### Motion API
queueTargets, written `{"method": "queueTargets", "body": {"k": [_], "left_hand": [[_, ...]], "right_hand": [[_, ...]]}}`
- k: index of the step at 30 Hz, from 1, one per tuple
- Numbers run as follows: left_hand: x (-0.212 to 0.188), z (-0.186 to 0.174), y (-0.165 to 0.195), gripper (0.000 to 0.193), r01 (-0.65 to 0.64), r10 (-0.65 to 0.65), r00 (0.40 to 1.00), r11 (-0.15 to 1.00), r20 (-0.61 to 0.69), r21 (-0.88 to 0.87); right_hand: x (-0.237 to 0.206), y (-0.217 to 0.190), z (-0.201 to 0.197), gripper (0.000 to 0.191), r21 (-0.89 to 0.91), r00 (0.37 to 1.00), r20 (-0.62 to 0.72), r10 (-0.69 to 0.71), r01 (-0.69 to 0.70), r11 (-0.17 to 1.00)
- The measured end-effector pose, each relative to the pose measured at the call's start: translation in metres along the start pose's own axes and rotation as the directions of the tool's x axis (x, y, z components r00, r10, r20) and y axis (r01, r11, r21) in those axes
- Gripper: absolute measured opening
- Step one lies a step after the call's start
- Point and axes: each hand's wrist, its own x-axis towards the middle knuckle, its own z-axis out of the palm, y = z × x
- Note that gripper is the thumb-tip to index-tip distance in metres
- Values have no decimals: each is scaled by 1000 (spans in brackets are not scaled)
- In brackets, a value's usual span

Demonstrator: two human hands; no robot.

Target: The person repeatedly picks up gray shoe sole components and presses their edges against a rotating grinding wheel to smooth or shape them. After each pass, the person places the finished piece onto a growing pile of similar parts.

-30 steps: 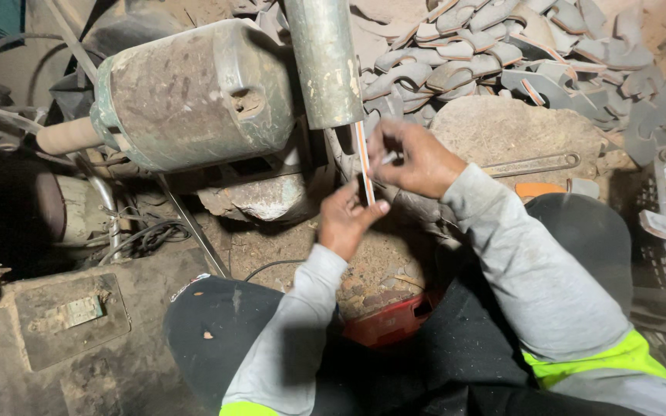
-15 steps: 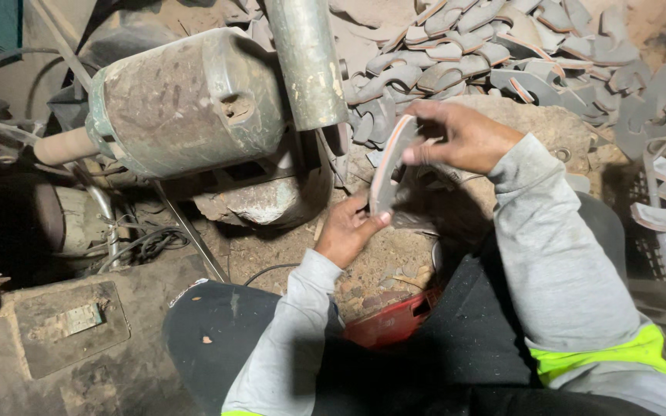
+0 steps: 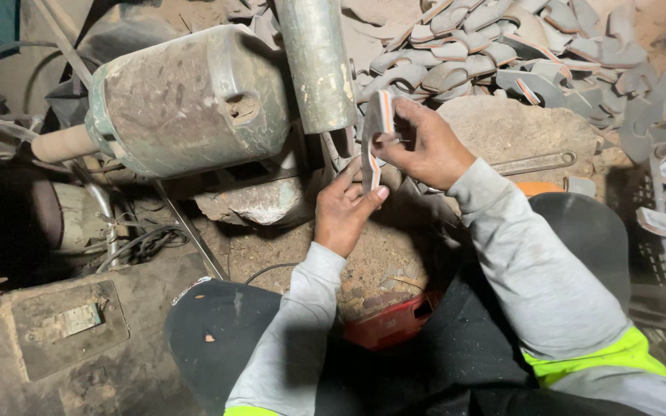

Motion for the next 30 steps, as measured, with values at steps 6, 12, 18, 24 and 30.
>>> {"method": "queueTargets", "body": {"k": [6,12,18,24,30], "left_hand": [[1,-9,5,61,52,-42,998,983,57,-177],[1,-16,9,55,68,-55,996,981,76,-181],[-1,-15,4,63,67,-64,997,995,49,-78],[1,-13,-1,68,8,-5,1000,978,-15,210],[4,-16,1,55,4,1,999,995,42,-101]], "right_hand": [[5,3,14,25,192,997,-5,83,-80,978],[8,2,17,26,196,995,-9,100,-97,976],[8,8,13,24,198,990,60,124,-134,971],[5,7,-1,42,15,982,76,172,-173,985],[5,2,7,36,200,1000,16,3,-6,980]]}}
